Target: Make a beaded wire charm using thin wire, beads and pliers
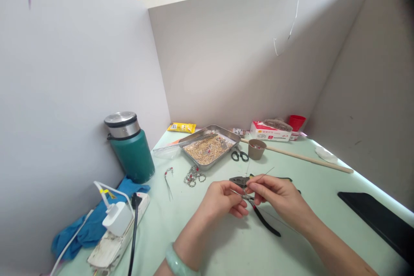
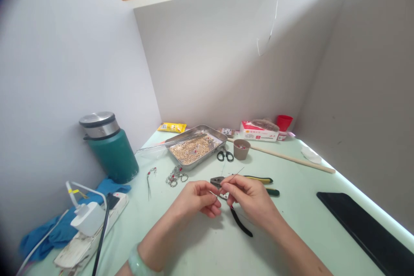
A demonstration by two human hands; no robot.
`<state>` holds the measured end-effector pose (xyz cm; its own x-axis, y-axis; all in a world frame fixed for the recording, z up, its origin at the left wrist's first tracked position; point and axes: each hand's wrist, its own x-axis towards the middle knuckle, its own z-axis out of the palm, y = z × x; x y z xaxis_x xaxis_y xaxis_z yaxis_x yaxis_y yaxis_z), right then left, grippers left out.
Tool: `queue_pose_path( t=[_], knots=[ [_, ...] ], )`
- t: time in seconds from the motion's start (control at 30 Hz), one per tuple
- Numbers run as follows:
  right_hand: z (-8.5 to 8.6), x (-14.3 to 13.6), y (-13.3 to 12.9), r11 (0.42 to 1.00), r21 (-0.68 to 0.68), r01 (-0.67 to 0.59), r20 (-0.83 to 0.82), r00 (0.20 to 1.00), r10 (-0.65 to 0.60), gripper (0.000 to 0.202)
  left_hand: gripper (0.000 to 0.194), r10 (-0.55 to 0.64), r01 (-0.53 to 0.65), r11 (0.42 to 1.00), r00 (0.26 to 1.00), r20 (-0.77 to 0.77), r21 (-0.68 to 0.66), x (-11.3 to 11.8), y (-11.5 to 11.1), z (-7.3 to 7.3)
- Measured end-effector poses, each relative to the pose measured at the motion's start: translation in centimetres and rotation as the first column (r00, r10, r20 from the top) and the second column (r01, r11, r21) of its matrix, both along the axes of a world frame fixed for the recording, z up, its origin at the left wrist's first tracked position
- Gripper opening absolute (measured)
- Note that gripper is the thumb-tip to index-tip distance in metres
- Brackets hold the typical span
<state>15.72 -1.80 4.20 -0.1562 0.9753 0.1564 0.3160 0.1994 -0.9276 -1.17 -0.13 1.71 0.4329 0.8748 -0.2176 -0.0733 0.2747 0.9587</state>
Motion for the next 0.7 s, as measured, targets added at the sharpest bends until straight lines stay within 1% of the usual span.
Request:
queue_pose_path(
  t=[0.13,0.27,0.43,0.53,0.6,0.7],
  knots=[
    [0.04,0.0,-0.09,0.999,-0.004,0.038,0.0,0.999,-0.038,0.029,0.026,0.011,-0.011,1.0,1.0,0.002,0.012,0.08,0.04,-0.09],
    [-0.13,0.12,-0.09,0.998,0.013,0.066,-0.015,0.998,-0.066,0.031,0.026,0.01,-0.01,1.0,1.0,0.027,-0.002,0.03,-0.08,0.18],
    [-0.03,0.17,0.01,0.999,-0.007,0.037,-0.062,0.997,-0.038,0.03,0.027,-0.012,0.015,0.999,0.997,0.075,-0.042,-0.11,-0.36,0.59],
    [-0.01,0.24,0.07,1.0,-0.02,0.015,-0.071,0.997,-0.016,0.032,0.029,-0.032,0.034,0.999,0.996,0.084,-0.03,-0.11,-0.49,0.69],
    [-0.15,0.27,0.08,1.0,-0.014,0.021,-0.082,0.996,-0.022,0.031,0.031,-0.041,0.043,0.999,0.993,0.111,-0.021,-0.12,-0.53,0.68],
    [-0.45,0.26,0.05,0.998,0.035,0.042,-0.126,0.991,-0.038,0.027,0.03,-0.04,0.054,0.996,0.979,0.201,-0.064,-0.16,-0.47,0.6]
  ],
)
